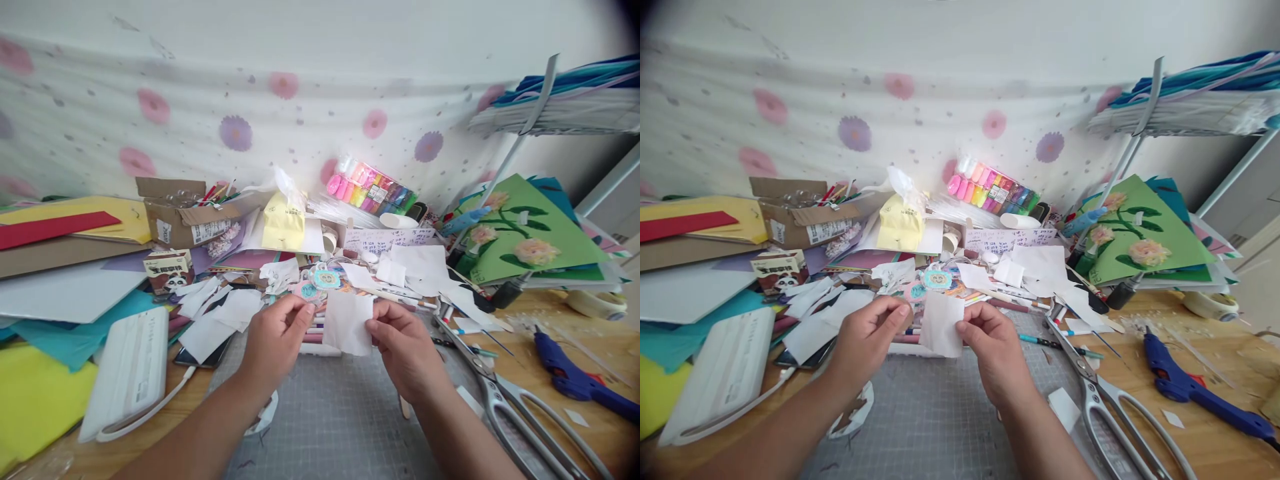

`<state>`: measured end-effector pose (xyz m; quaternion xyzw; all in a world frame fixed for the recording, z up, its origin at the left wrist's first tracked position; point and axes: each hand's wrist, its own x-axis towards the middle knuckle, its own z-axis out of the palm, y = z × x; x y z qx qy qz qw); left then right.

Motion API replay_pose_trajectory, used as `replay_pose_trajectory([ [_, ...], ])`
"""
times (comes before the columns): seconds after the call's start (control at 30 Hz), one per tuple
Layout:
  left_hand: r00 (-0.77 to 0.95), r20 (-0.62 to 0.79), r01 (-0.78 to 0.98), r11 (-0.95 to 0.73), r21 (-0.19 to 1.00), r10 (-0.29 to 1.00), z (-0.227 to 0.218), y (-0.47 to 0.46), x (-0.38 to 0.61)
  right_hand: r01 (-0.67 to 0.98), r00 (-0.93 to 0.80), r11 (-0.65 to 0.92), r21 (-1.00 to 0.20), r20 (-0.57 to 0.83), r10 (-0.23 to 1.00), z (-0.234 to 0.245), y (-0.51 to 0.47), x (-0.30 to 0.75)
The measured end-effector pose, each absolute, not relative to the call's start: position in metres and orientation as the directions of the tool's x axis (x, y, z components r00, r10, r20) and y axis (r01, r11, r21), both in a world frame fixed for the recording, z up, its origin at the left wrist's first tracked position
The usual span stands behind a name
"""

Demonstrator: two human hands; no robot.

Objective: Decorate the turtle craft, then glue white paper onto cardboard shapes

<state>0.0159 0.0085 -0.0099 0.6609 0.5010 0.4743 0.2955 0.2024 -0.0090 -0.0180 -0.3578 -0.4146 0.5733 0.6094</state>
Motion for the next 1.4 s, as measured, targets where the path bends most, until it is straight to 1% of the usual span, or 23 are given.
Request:
replay_pose_trajectory([
  [0.07,-0.006,0.452,0.410,-0.410,0.815,0.892,-0.006,0.006,0.013,-0.360,0.045,0.166,-0.918,0.161,0.986,-0.024,-0.007,0.204],
  [0.13,0.076,0.533,0.426,-0.511,0.746,0.843,-0.003,0.001,0.015,-0.285,0.045,0.240,-0.928,0.238,0.970,-0.029,-0.007,0.204],
  [0.2,0.244,0.536,0.447,-0.584,0.677,0.808,-0.003,-0.003,0.020,-0.219,-0.001,0.285,-0.933,0.293,0.956,-0.031,-0.010,0.202],
  [0.27,0.369,0.484,0.472,-0.608,0.638,0.794,-0.004,-0.006,0.026,-0.204,-0.071,0.280,-0.938,0.300,0.951,-0.031,-0.013,0.199],
  [0.3,0.400,0.454,0.475,-0.604,0.640,0.796,-0.005,-0.006,0.028,-0.213,-0.101,0.265,-0.941,0.291,0.952,-0.030,-0.014,0.198],
  [0.37,0.418,0.393,0.466,-0.565,0.681,0.819,-0.007,-0.006,0.032,-0.225,-0.146,0.226,-0.948,0.262,0.954,-0.029,-0.017,0.196],
  [0.47,0.399,0.317,0.455,-0.485,0.747,0.861,-0.008,-0.006,0.032,-0.208,-0.171,0.193,-0.959,0.230,0.958,-0.027,-0.018,0.195],
  [0.57,0.390,0.272,0.447,-0.439,0.779,0.880,-0.008,-0.006,0.032,-0.212,-0.190,0.163,-0.964,0.204,0.961,-0.027,-0.018,0.195],
  [0.63,0.385,0.250,0.453,-0.418,0.788,0.889,-0.008,-0.007,0.033,-0.216,-0.191,0.163,-0.963,0.205,0.960,-0.028,-0.019,0.196],
  [0.7,0.376,0.233,0.460,-0.399,0.793,0.897,-0.009,-0.006,0.033,-0.202,-0.180,0.200,-0.959,0.237,0.955,-0.028,-0.019,0.196],
  [0.77,0.370,0.225,0.469,-0.390,0.792,0.901,-0.010,-0.006,0.034,-0.185,-0.178,0.236,-0.954,0.269,0.947,-0.029,-0.019,0.196],
  [0.9,0.375,0.278,0.502,-0.445,0.741,0.885,-0.011,-0.005,0.034,-0.168,-0.195,0.224,-0.960,0.255,0.947,-0.030,-0.021,0.195],
  [0.97,0.403,0.310,0.507,-0.491,0.708,0.861,-0.010,-0.005,0.034,-0.098,-0.163,0.262,-0.960,0.275,0.948,-0.029,-0.021,0.195],
  [1.03,0.434,0.322,0.482,-0.518,0.707,0.842,-0.008,-0.003,0.033,-0.035,-0.096,0.309,-0.951,0.311,0.946,-0.030,-0.019,0.199],
  [1.1,0.443,0.330,0.419,-0.518,0.746,0.834,-0.007,-0.002,0.030,-0.076,-0.002,0.301,-0.950,0.302,0.953,-0.030,-0.016,0.206],
  [1.17,0.416,0.348,0.345,-0.500,0.795,0.840,-0.007,-0.001,0.029,-0.183,0.078,0.240,-0.953,0.229,0.970,-0.030,-0.013,0.212],
  [1.23,0.388,0.330,0.258,-0.445,0.858,0.861,-0.009,-0.002,0.028,-0.270,0.114,0.181,-0.946,0.155,0.981,-0.029,-0.011,0.215],
  [1.33,0.403,0.213,0.096,-0.273,0.957,0.890,-0.015,-0.004,0.031,-0.353,0.049,0.116,-0.928,0.106,0.993,-0.028,-0.013,0.212],
  [1.4,0.410,0.148,0.032,-0.176,0.984,0.900,-0.019,-0.004,0.034,-0.392,-0.018,0.082,-0.916,0.096,0.995,-0.028,-0.015,0.207],
])
